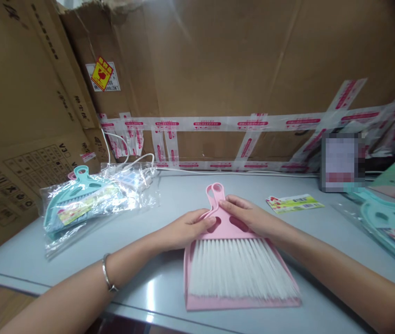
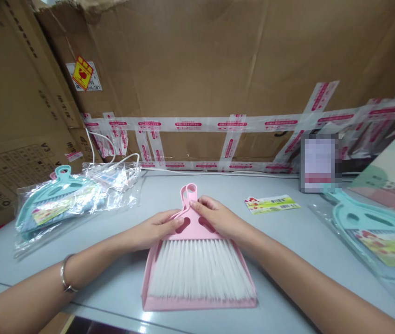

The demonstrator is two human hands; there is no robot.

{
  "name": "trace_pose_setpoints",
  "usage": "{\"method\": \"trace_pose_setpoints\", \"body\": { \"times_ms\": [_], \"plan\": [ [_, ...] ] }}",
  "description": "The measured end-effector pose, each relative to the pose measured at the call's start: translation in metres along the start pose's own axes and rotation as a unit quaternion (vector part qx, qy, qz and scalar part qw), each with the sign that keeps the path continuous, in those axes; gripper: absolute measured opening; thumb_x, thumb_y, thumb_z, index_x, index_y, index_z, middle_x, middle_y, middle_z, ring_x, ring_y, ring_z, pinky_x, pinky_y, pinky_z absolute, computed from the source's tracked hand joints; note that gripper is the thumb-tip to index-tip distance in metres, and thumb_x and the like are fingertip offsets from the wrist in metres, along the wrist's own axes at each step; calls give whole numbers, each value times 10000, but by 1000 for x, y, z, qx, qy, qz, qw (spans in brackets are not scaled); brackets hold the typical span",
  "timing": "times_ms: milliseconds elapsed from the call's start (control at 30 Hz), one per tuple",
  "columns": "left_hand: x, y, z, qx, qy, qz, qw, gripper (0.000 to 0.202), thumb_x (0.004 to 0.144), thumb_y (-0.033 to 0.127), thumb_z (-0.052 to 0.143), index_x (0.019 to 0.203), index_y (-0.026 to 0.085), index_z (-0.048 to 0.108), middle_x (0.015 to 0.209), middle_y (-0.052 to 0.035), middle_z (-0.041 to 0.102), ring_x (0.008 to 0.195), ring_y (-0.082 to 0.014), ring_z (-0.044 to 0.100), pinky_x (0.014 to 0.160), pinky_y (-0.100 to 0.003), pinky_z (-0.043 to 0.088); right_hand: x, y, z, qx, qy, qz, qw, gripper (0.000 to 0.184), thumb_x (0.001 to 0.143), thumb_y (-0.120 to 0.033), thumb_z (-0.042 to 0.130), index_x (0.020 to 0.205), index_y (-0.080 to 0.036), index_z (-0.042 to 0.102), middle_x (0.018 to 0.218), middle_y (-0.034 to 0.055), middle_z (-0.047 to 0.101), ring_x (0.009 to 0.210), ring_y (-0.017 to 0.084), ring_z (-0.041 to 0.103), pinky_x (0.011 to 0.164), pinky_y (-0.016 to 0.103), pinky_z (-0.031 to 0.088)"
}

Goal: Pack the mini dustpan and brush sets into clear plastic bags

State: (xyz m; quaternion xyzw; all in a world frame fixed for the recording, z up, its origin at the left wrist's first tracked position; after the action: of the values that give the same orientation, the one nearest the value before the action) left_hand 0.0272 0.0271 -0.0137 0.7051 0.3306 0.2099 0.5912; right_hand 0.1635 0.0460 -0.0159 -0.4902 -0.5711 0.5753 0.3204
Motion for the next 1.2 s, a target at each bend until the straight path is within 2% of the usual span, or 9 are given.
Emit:
{"method": "trace_pose_setpoints", "body": {
  "times_ms": [133, 333, 433, 533, 700, 800, 900, 1100, 1200],
  "plan": [
    [0, -1, -3, 22, 28, -21, 999, 400, 889, 493, 399, 985, 142, 563, 895, -44, 512, 815, -146, 449, 791, -306, 377, -3, 0, -3, -58, 15, -15, 998, 485, 693, -666, 554, 740, -193, 462, 519, -85, 364, 427, 54, 305, 423, 218, 193],
    [-1, 0, -7, -7, 68, -20, 997, 428, 888, 509, 394, 1037, 155, 585, 1057, -83, 593, 998, -207, 519, 923, -361, 381, -17, -17, -15, -251, 158, -134, 946, 308, 855, -491, 448, 766, -202, 508, 665, -6, 573, 585, 128, 520, 571, 265, 370],
    [-2, 1, -13, 10, 106, -12, 994, 418, 908, 480, 366, 1077, 172, 592, 1115, -69, 607, 1098, -216, 500, 985, -366, 352, -25, -26, -25, -249, 211, -160, 931, 309, 849, -500, 443, 784, -205, 509, 727, 15, 590, 629, 145, 544, 579, 273, 395],
    [-3, -1, -18, 16, 133, -26, 991, 429, 909, 468, 371, 1117, 165, 592, 1167, -80, 604, 1138, -230, 496, 1011, -384, 336, -35, -36, -43, -161, 262, -179, 934, 334, 806, -555, 487, 806, -221, 483, 657, -7, 538, 567, 137, 516, 488, 249, 380],
    [-3, -4, -20, -32, 133, -28, 990, 472, 894, 506, 386, 1163, 174, 585, 1191, -84, 606, 1098, -240, 535, 980, -394, 375, -36, -35, -44, -18, 179, -144, 973, 480, 684, -683, 562, 748, -227, 425, 477, -85, 367, 372, 61, 304, 355, 188, 212],
    [-2, -2, -19, -20, 136, -10, 990, 470, 890, 520, 390, 1150, 188, 598, 1203, -68, 601, 1154, -235, 496, 1020, -377, 335, -28, -24, -26, -23, 124, -108, 986, 469, 700, -672, 552, 779, -229, 417, 444, -103, 358, 348, 52, 255, 353, 180, 169],
    [0, 0, -15, -10, 122, 5, 992, 498, 881, 549, 384, 1113, 171, 612, 1142, -79, 622, 1114, -236, 514, 992, -376, 354, -20, -15, -10, -78, 114, -105, 985, 384, 773, -599, 514, 810, -225, 438, 450, -94, 407, 369, 68, 300, 383, 194, 223],
    [2, -1, -7, -60, 59, 1, 996, 500, 798, 456, 597, 1198, 170, 505, 1139, -87, 579, 1013, -205, 533, 879, -323, 402, -11, -16, -1, -255, 178, -215, 926, 214, 872, -394, 463, 938, -204, 537, 697, 3, 584, 633, 154, 547, 597, 276, 422],
    [3, -4, -8, -45, 77, -14, 996, 434, 798, 454, 589, 1103, 153, 516, 935, -44, 577, 828, -154, 521, 772, -286, 402, -15, -21, 0, -331, 224, -315, 861, 225, 865, -354, 489, 1028, -202, 524, 895, 68, 594, 814, 206, 553, 729, 346, 451]
  ]
}}
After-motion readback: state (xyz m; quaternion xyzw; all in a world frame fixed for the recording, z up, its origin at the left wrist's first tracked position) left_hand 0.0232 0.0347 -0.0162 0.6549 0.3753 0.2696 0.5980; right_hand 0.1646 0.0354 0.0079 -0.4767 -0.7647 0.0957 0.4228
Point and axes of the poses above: each hand's wrist, its own x-axis towards the middle knuckle, its own z-axis out of the palm, y = z × x, the point moved 5 cm from there along x, towards the middle knuckle
